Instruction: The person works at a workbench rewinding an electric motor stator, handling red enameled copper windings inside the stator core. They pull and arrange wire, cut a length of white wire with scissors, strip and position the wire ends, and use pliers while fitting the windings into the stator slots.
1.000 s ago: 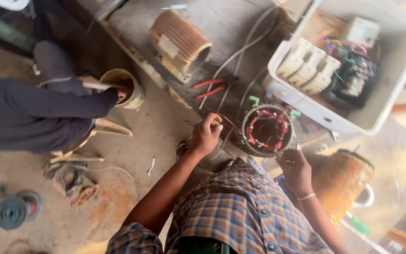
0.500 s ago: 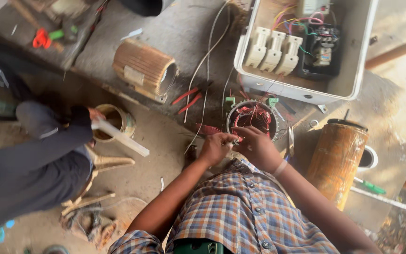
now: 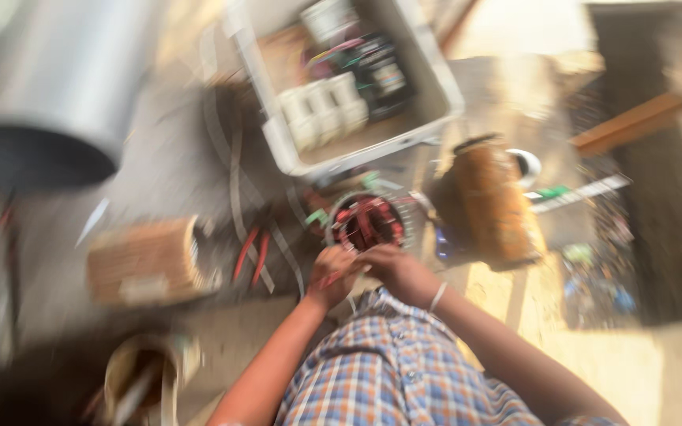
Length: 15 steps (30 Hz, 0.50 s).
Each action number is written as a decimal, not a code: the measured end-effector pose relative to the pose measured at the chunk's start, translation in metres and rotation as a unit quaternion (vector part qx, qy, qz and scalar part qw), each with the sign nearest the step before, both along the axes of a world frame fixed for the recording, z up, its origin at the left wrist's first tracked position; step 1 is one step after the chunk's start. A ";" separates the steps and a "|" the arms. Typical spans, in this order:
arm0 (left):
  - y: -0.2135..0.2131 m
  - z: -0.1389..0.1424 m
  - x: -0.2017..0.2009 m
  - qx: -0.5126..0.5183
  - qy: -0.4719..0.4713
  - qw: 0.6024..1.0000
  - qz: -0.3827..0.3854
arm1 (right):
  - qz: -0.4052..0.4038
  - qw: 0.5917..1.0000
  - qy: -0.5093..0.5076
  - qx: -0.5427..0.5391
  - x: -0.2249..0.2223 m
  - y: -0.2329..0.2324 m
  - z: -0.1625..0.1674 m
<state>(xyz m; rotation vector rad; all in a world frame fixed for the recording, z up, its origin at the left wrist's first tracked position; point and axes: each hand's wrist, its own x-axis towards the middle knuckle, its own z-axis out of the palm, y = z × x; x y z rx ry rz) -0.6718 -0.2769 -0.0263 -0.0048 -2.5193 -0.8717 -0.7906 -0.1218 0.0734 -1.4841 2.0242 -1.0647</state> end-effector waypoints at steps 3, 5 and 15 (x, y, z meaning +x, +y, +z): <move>-0.001 0.003 0.001 0.001 -0.001 0.999 -0.040 | -0.065 0.997 0.012 0.041 0.019 0.007 -0.004; -0.002 0.006 0.000 -0.005 0.015 0.998 -0.060 | -0.102 0.994 0.012 0.036 0.030 0.013 -0.011; 0.005 0.008 -0.002 0.030 -0.049 0.998 -0.037 | -0.248 0.965 -0.088 0.002 0.060 0.034 -0.025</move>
